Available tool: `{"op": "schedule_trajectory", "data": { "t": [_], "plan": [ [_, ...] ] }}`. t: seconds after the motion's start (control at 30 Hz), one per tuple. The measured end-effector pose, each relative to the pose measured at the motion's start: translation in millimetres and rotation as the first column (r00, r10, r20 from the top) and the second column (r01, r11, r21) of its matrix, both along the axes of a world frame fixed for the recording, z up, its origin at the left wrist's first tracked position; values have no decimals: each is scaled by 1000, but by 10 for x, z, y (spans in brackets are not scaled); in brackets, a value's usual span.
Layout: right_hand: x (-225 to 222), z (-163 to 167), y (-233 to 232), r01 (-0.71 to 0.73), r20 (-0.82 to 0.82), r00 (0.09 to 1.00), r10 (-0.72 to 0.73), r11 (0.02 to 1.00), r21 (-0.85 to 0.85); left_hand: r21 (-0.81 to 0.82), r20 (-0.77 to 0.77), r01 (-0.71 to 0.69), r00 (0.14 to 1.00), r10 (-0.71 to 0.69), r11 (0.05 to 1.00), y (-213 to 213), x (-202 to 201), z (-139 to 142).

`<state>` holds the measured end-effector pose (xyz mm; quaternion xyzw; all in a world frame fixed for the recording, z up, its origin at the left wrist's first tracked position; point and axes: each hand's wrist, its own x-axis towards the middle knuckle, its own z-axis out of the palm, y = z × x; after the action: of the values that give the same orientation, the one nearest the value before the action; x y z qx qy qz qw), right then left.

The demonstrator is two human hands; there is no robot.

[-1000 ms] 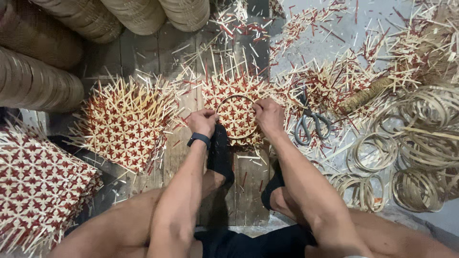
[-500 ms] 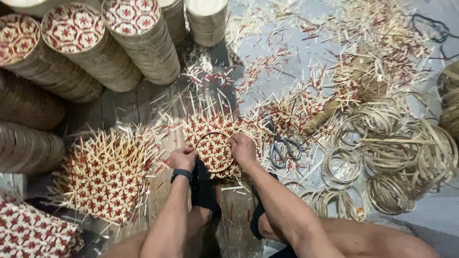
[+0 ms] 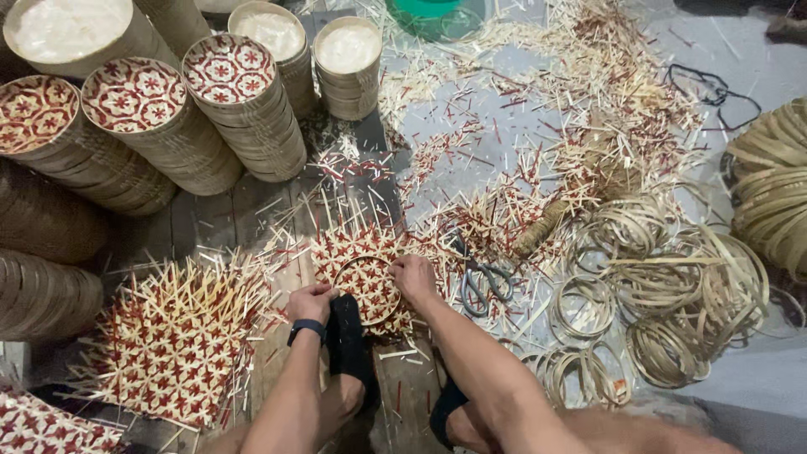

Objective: The person weaves a small circular basket using natural fibers, then uses scissors to trim the excess strands around the rim. They place the finished basket onto a stack of similar items and repeat the process with another basket.

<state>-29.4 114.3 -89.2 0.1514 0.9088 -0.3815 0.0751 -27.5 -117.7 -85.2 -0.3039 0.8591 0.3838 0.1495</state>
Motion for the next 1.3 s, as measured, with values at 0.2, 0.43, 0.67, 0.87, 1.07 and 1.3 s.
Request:
{"op": "schedule_trajectory", "data": {
  "t": [0.2,0.43,0.67,0.87,1.07,1.3],
  "plan": [
    [-103,-60,99,-27,-22,999,28,999,20,-44,-101,61,993,-65,997,68,-12,-35],
    [-184,-130,197,-19,31,999,21,996,-82,-32,-121,90,988,-93,995,94,-83,-30],
    [-139,-145,221,-46,62,997,50,997,-69,-45,-146,99,984,-105,994,93,-38,-40],
    [-114,-102,209,-5,93,996,14,996,-93,-61,-139,119,982,-127,991,141,16,0],
    [-77,-85,226,-12,34,999,15,997,-75,-42,-153,87,984,-92,995,181,31,68],
    [-42,-45,166,39,19,999,-38,996,-86,38,-119,97,989,-92,995,129,-8,63]
  ]
}}
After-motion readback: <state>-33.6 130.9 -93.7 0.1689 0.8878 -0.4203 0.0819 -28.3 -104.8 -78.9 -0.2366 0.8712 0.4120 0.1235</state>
